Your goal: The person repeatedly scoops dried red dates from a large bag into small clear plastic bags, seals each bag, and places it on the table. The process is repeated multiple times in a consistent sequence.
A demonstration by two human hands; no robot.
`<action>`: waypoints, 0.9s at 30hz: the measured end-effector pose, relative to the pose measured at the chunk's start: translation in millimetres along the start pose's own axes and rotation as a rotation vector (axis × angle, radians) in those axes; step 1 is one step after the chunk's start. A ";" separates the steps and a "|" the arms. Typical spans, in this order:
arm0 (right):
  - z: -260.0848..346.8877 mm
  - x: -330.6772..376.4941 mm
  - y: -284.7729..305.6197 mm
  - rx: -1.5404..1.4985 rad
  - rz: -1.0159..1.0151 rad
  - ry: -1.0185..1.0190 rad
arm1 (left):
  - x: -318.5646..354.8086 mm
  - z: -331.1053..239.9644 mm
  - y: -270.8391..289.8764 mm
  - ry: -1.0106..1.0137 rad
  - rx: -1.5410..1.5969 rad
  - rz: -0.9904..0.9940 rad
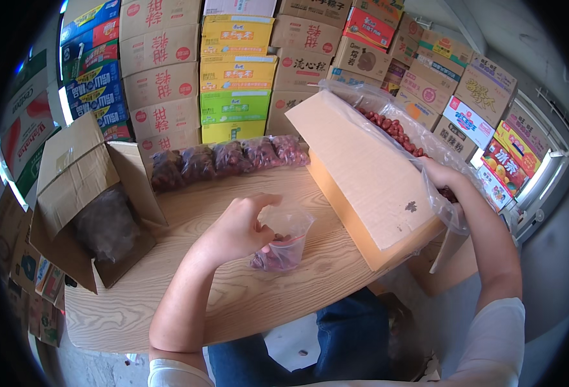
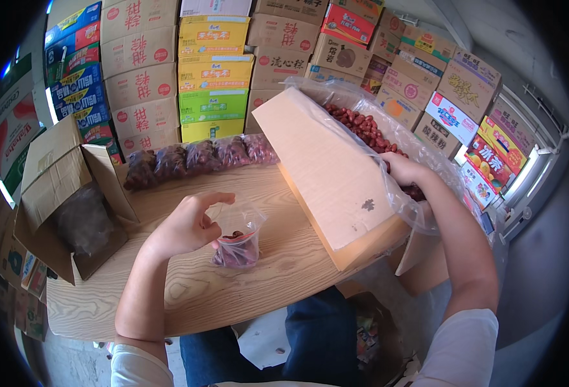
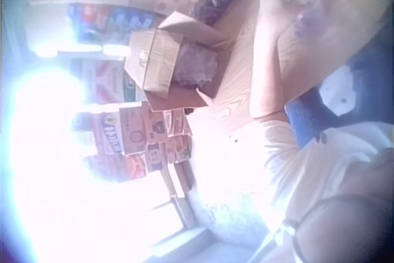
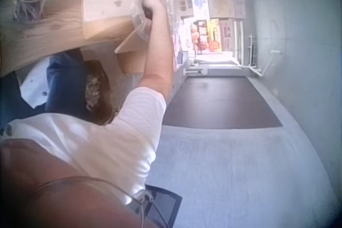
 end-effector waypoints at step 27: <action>-24.1 1.4 32.6 -0.391 -0.410 -0.060 | 1.1 4.7 -2.4 -0.111 -0.134 -0.032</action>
Point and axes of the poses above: each hand's wrist, its own x-axis away from the middle knuckle, its own y-axis out of the back of the hand, z = x × y, the point moved 2 cm from there along -x, towards the middle knuckle, and after that the axes turned 9 degrees about -y, right-handed, at the moved point
